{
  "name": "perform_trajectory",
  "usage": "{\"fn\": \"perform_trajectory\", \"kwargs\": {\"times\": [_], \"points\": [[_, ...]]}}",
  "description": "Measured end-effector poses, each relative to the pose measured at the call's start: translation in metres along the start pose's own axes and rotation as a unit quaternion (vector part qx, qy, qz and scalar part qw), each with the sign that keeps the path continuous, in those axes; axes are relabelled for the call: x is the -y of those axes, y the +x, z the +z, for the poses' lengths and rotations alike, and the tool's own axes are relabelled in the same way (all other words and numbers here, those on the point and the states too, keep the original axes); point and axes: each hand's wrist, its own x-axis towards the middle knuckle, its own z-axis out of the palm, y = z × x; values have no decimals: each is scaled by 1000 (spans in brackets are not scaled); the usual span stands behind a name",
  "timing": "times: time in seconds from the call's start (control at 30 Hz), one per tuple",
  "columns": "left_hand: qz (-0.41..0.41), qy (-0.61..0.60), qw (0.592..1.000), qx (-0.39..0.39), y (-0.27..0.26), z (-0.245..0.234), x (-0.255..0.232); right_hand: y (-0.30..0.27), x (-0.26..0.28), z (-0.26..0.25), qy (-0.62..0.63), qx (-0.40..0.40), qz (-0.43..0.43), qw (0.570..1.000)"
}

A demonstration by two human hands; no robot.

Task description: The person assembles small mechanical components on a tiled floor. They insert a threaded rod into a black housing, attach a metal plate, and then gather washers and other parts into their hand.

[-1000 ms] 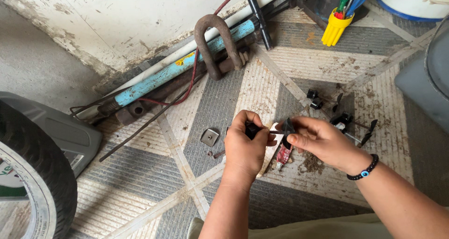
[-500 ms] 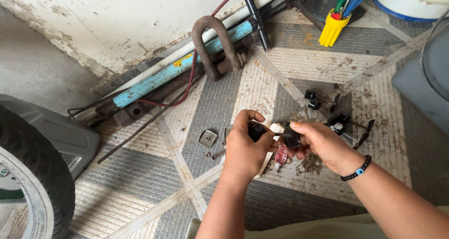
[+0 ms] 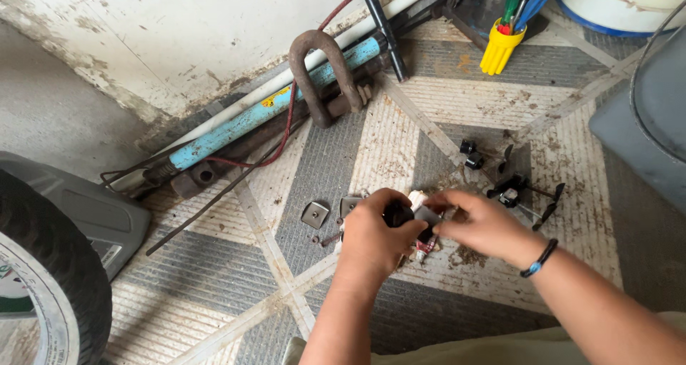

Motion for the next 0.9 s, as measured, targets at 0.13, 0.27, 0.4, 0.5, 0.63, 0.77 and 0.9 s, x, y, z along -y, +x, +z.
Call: {"fn": "perform_trajectory", "kwargs": {"times": [0.13, 0.27, 0.4, 0.5, 0.63, 0.77, 0.9], "points": [[107, 90, 988, -60, 1, 3, 7, -18, 24, 5, -198, -152, -255, 934], [68, 99, 993, -15, -1, 10, 1, -23, 34, 17, 131, 21, -3, 991], [7, 51, 998, 19, -10, 12, -14, -25, 29, 9, 287, 65, 39, 955], [51, 37, 997, 34, -16, 11, -21, -25, 31, -2, 360, 58, 89, 927], [56, -23, 997, 51, -17, 12, -21, -15, 17, -22, 334, -17, 105, 937], [59, -29, 997, -43, -7, 11, -11, 2, -17, -56, 196, -62, 52, 977], [39, -134, 987, -85, 4, 2, -3, 14, -43, -70, -52, -146, 58, 986]]}}
